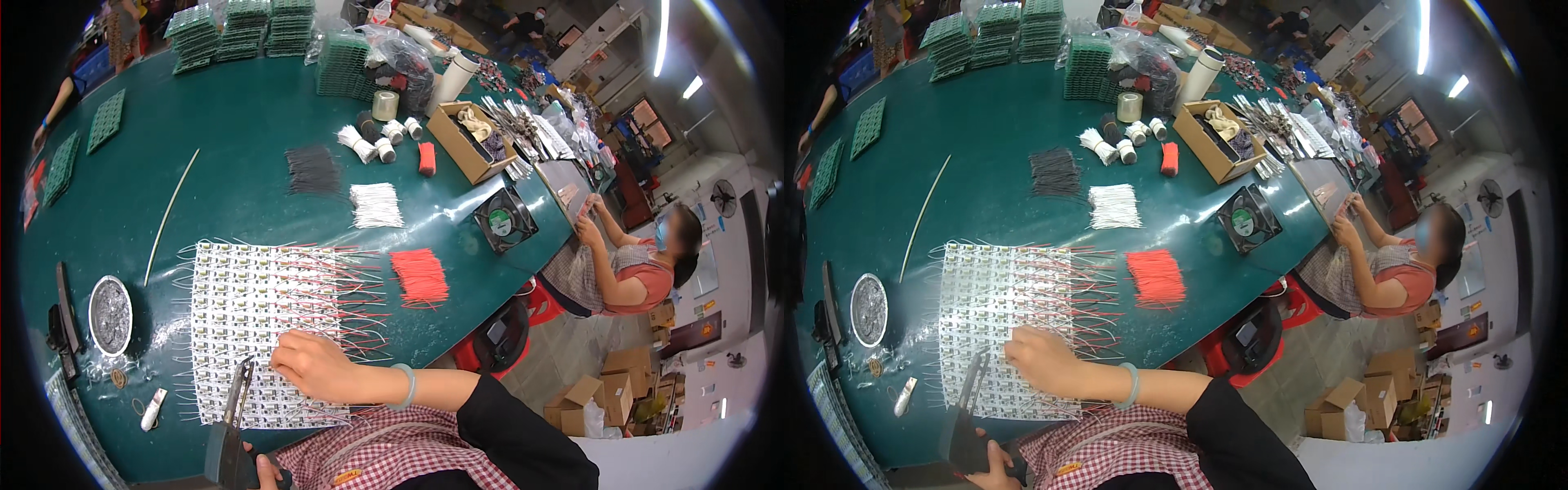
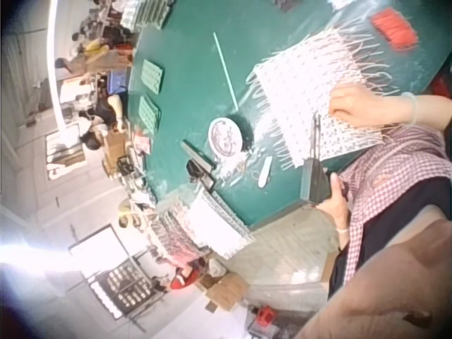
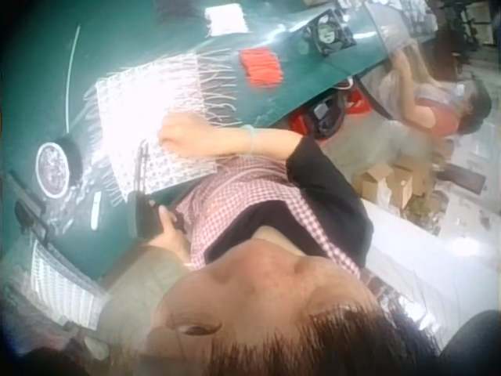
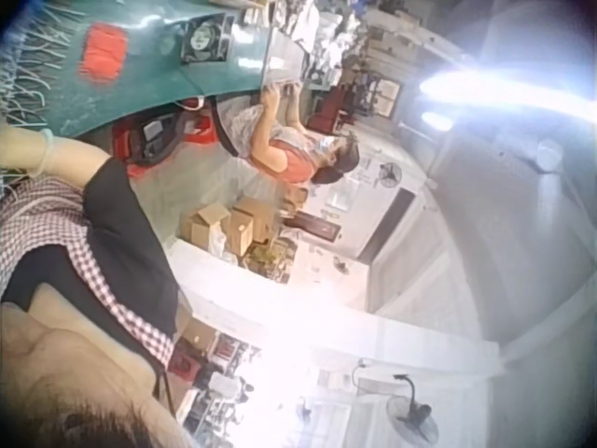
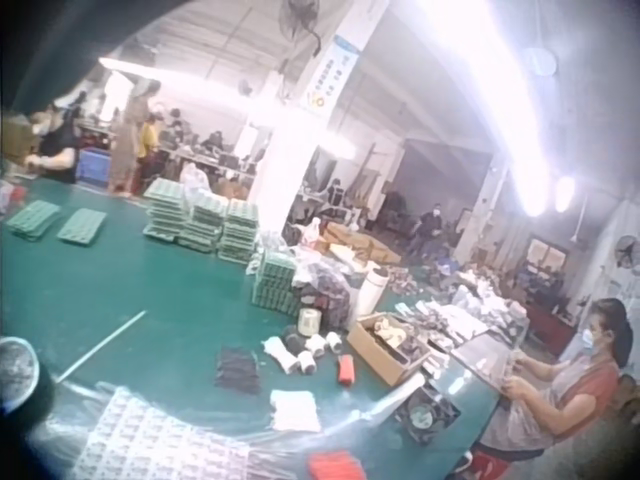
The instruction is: The person uses a soldering iron to attach red and white wires to a large LED panel. They repeatedly pick up wires from piles on the table, position them on the panel, and apply heat to secure them. The person occasionally uses a wooden stick to adjust the wires on the panel.
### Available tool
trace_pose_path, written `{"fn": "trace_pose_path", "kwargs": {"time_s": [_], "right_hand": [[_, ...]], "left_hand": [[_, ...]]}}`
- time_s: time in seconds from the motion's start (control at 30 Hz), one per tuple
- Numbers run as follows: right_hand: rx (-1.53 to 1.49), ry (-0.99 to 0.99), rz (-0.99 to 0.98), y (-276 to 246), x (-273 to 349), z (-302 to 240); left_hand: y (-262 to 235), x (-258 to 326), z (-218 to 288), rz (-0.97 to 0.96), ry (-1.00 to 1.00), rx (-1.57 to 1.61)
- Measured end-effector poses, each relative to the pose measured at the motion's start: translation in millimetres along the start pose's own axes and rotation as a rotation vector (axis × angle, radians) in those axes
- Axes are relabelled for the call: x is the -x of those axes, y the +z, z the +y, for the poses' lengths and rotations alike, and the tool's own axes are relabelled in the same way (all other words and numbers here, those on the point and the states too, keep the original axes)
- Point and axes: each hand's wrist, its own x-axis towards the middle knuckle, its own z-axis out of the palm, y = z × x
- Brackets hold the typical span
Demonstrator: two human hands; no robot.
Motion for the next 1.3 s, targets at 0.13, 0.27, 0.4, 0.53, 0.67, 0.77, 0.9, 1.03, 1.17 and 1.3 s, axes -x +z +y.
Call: {"fn": "trace_pose_path", "kwargs": {"time_s": [0.13,0.27,0.4,0.53,0.67,0.77,0.9,1.03,1.17,1.3], "right_hand": [[-0.048,0.005,0.049,3.7,1.4,7.1],[-0.035,0.003,0.065,-8.1,-2.8,1.6],[-0.036,0.020,0.093,-3.2,-7.9,0.3],[-0.114,0.095,0.090,3.3,-3.6,1.1],[-0.089,0.079,0.091,1.4,-5.7,0.2],[-0.077,0.084,0.071,0.3,-5.3,1.1],[-0.048,0.073,0.069,-2.1,-4.3,2.2],[-0.018,0.052,0.062,-2.0,-6.2,4.1],[-0.044,0.063,0.041,-2.2,-6.7,4.1],[-0.070,0.049,0.046,-2.8,-8.0,1.4]], "left_hand": [[-1.0,1.8,0.3,0.041,0.032,-0.043],[-6.1,-13.3,-46.7,0.133,0.182,0.109],[0.2,2.4,-31.4,0.223,0.065,0.169],[-6.8,1.1,-50.8,0.174,0.206,-0.016],[-8.6,2.2,-51.3,0.076,0.250,-0.100],[2.5,-2.4,-35.6,0.150,0.352,-0.153],[7.0,-4.0,-35.2,0.129,0.352,-0.151],[5.4,-4.8,-31.7,0.092,0.334,-0.182],[3.1,-3.2,-32.1,0.076,0.285,-0.182],[2.8,-2.9,-33.5,0.086,0.323,-0.196]]}}
